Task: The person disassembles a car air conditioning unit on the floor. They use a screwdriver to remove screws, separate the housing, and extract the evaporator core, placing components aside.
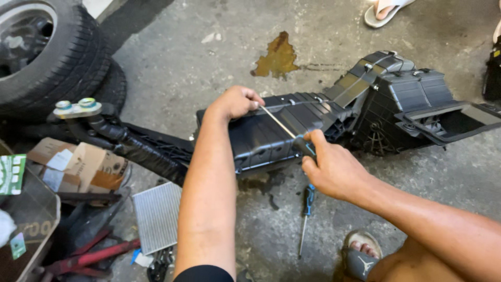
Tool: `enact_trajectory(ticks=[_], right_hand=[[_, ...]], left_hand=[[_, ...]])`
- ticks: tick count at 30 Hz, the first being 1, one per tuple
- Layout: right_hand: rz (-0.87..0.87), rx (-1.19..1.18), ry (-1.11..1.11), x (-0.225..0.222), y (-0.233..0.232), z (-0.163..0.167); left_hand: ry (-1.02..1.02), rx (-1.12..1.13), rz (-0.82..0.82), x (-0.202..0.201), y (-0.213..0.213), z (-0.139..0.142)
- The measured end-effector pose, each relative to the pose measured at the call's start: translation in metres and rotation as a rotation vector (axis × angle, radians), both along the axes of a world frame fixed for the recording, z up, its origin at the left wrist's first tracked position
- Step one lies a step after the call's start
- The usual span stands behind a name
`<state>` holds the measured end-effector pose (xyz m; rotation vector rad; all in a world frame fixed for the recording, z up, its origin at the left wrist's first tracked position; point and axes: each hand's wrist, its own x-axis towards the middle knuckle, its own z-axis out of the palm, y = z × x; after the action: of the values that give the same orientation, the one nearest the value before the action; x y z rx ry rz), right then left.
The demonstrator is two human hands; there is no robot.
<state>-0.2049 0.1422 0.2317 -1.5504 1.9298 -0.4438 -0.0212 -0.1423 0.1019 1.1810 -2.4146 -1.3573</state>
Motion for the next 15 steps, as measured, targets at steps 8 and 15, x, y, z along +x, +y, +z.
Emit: enact_trajectory(ticks=[8,15], right_hand=[[-0.013,0.099,0.031,0.009,0.004,-0.004],[-0.004,0.04,0.055,0.013,0.001,-0.008]], left_hand=[[-0.02,0.026,0.009,-0.004,-0.003,0.001],[0.001,0.038,0.019,-0.005,-0.005,-0.005]])
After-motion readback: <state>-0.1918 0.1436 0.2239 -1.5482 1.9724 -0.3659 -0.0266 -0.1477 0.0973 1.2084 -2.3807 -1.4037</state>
